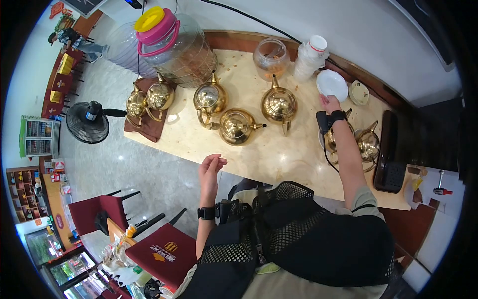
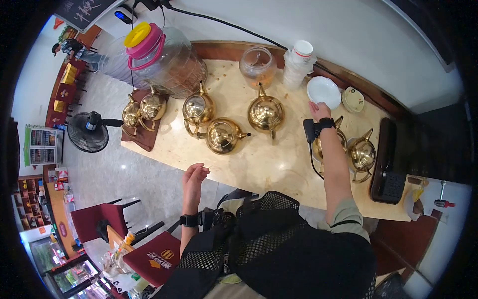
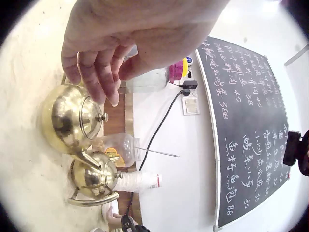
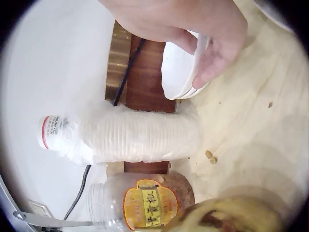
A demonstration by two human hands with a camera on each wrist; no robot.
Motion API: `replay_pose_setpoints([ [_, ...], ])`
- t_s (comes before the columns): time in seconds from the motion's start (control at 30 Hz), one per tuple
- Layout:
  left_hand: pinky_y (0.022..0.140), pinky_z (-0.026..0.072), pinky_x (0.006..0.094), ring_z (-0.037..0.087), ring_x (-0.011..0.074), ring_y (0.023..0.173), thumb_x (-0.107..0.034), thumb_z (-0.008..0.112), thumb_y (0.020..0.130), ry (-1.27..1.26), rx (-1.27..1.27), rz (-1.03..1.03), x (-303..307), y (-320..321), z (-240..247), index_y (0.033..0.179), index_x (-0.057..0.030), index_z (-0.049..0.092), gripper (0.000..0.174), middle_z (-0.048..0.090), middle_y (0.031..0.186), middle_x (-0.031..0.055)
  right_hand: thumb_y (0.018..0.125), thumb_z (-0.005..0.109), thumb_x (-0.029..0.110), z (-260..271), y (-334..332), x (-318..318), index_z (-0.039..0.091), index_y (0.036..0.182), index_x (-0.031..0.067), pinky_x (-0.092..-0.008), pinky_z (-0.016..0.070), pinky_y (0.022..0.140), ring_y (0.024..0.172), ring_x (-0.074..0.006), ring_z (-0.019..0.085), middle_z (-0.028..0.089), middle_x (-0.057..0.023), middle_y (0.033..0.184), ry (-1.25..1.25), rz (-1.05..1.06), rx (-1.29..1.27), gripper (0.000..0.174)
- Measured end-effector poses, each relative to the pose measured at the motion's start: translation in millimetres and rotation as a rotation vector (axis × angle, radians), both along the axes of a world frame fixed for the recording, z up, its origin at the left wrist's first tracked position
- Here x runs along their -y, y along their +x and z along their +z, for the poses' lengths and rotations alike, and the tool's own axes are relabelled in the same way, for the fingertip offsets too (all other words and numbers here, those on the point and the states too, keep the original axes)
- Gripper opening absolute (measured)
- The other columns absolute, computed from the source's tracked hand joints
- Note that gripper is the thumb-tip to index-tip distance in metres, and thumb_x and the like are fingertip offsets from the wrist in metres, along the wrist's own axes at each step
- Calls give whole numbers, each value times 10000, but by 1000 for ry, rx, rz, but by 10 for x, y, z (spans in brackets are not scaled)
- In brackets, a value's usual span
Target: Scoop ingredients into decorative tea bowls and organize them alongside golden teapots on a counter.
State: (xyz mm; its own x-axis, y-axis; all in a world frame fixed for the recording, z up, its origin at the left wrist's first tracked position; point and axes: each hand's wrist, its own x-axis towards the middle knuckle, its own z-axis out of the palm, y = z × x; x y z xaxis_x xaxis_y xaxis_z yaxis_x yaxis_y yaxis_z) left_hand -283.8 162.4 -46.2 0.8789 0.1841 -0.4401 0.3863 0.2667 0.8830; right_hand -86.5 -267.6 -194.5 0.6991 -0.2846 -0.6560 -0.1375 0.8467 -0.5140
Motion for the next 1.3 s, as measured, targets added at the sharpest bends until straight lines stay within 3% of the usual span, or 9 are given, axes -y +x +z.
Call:
replay_pose_setpoints([
  [0.27,675,393,222,528,122,713,-114,420,807,-8,41,-109,43,93,-13,868,-11,505,147,565,742,64,764,421,74,612,-376,-391,411,920,-10,-298,438,709,863,-248,510,504,-190,929,-63,211,-49,178],
  [0.33,675,393,221,528,120,713,-114,418,808,-9,50,-161,64,143,-29,867,-11,506,148,565,743,64,757,451,79,782,-610,-592,452,874,2,-290,445,683,782,-215,550,550,-155,848,-314,451,149,140],
  [0.37,671,391,215,521,117,712,-113,417,807,-7,52,-186,72,167,-30,872,-14,504,147,560,740,57,757,451,79,895,-734,-700,452,874,2,-290,445,683,782,-215,550,550,-155,848,-321,428,143,140],
  [0.43,666,389,209,514,113,711,-112,417,807,-11,53,-233,90,220,-28,877,-17,501,146,554,737,50,747,474,65,1074,-979,-908,468,858,9,-259,457,619,686,-179,576,580,-121,754,-665,613,122,124],
  [0.63,659,396,219,530,114,688,-118,418,810,-8,94,-389,153,429,-53,865,-14,512,151,563,716,52,693,528,8,822,-1622,-1204,510,791,-5,-206,443,496,600,-139,577,579,-108,646,-967,642,181,100],
  [0.73,663,393,220,528,115,686,-122,418,812,9,136,-495,244,545,-2,864,-12,511,154,564,714,50,646,571,2,879,-1864,-1282,525,769,-2,-209,440,493,575,-117,567,581,-97,629,-1060,696,48,132],
  [0.87,672,393,225,524,118,687,-125,413,816,-26,164,-656,447,684,13,860,-15,513,155,563,714,57,617,592,-2,887,-2110,-1321,521,792,2,-205,438,509,567,-106,560,592,-99,651,-1195,630,-20,190],
  [0.93,676,393,229,522,118,691,-125,412,817,-40,171,-706,582,743,28,859,-14,513,156,562,714,58,607,597,-9,918,-2202,-1339,520,809,7,-199,429,514,573,-106,560,596,-96,652,-1034,387,92,217],
  [1.3,678,392,232,523,122,693,-123,421,813,-66,199,-984,1237,690,57,869,-13,514,154,563,722,62,740,522,50,1168,-2837,-1109,515,795,-32,-184,415,467,550,-115,566,551,-60,552,-877,25,5,100],
])
